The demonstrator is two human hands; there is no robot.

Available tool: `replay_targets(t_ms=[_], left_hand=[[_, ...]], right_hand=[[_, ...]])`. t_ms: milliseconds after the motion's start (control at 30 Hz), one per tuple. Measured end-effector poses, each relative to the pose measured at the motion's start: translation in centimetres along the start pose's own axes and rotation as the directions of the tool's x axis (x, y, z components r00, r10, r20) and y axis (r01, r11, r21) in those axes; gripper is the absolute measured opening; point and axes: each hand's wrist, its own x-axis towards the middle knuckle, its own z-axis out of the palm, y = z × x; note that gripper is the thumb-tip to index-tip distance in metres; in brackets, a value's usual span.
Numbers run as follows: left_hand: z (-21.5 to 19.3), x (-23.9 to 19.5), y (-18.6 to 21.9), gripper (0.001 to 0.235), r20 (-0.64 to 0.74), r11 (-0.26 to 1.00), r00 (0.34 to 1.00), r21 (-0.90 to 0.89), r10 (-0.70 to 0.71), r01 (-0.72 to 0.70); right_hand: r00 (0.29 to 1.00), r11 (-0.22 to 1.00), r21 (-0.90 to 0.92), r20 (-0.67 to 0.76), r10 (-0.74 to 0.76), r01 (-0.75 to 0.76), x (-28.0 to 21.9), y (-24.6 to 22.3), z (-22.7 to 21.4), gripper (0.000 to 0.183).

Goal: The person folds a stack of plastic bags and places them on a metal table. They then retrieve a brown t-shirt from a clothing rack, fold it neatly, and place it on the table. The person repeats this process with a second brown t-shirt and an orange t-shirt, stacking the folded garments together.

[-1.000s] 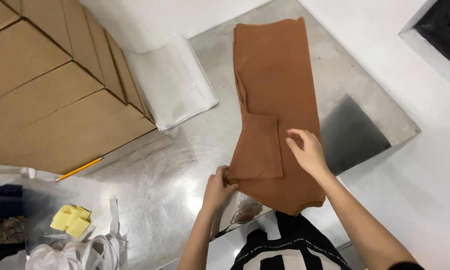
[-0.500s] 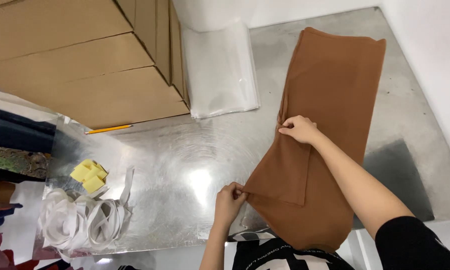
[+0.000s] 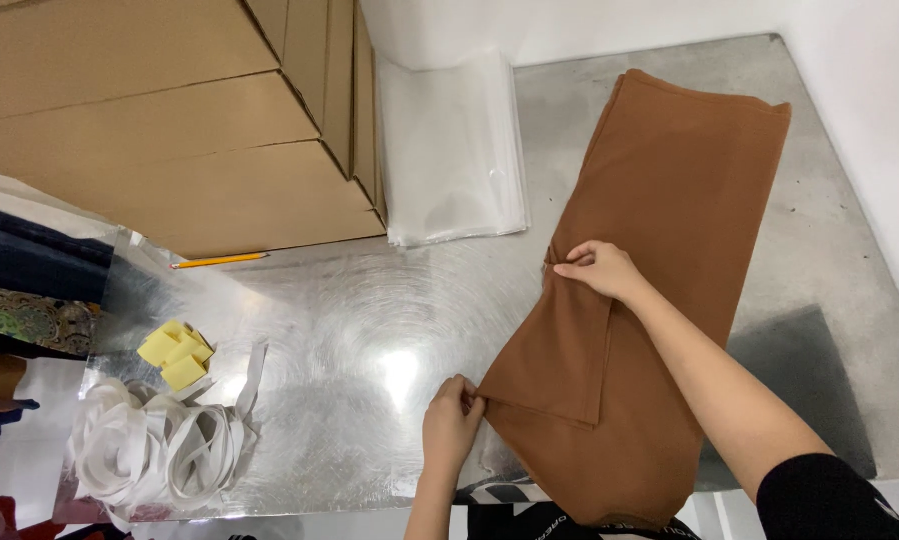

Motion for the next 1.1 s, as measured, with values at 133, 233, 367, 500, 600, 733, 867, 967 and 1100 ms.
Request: replay_targets(t_ms=[133, 233, 367, 500, 600, 733, 867, 967, 1100], left_hand=[[-0.6, -0.5, 2.2, 0.012, 0.026, 0.994, 0.999, 0.1, -0.038, 0.036], [-0.6, -0.5, 1.0, 0.005, 0.026, 0.995, 0.999, 0.087, -0.042, 0.04], [-0.6, -0.2, -0.4, 0.01, -0.023, 0.999, 0.999, -0.031, -0.025, 0.024], [-1.5, -0.4, 1.3, 0.006, 0.009, 0.992, 0.993, -0.057, -0.115, 0.116], [-1.0, 0.0, -0.2, 0.009, -0.003, 1.0, 1.0, -0.015, 0.002, -0.002], [-2.4, 0.7, 0.2, 0.014, 0.072, 0.993, 0.996, -0.102, -0.045, 0.052], [-4.1, 1.2, 0.8, 0.009, 0.201, 0.957, 0.976, -0.26, -0.078, 0.131], [-5.4, 0.6, 3.8, 0.021, 0.234, 0.94, 0.957, -0.251, -0.174, 0.232], [-3.5, 1.9, 2.0, 0.029, 0.178, 0.995, 0.978, 0.02, -0.105, 0.103]], right_hand=[[0.989, 0.992, -0.12, 0.143, -0.02, 0.037, -0.9, -1.3, 0.2, 0.035], [0.987, 0.995, 0.078, 0.145, -0.071, 0.06, -1.9, -2.1, 0.4, 0.032], [0.98, 0.982, 0.183, 0.185, -0.069, 0.035, -1.8, -1.6, 0.5, 0.056], [0.999, 0.916, 0.399, 0.006, -0.054, 0.047, -6.5, -2.9, -1.0, 0.051], [0.957, 0.942, 0.307, -0.287, -0.044, 0.136, -6.6, 3.5, 0.0, 0.031], [0.816, 0.99, 0.049, -0.573, -0.08, 0.131, -10.6, 15.9, 2.4, 0.024], [0.578, 0.982, 0.148, -0.814, 0.055, 0.114, -17.7, 25.3, 6.8, 0.015], [0.554, 0.938, 0.344, -0.789, 0.266, 0.04, -22.6, 26.9, 9.8, 0.019], [0.55, 0.897, 0.438, -0.765, 0.334, 0.065, -23.9, 27.4, 14.0, 0.021]])
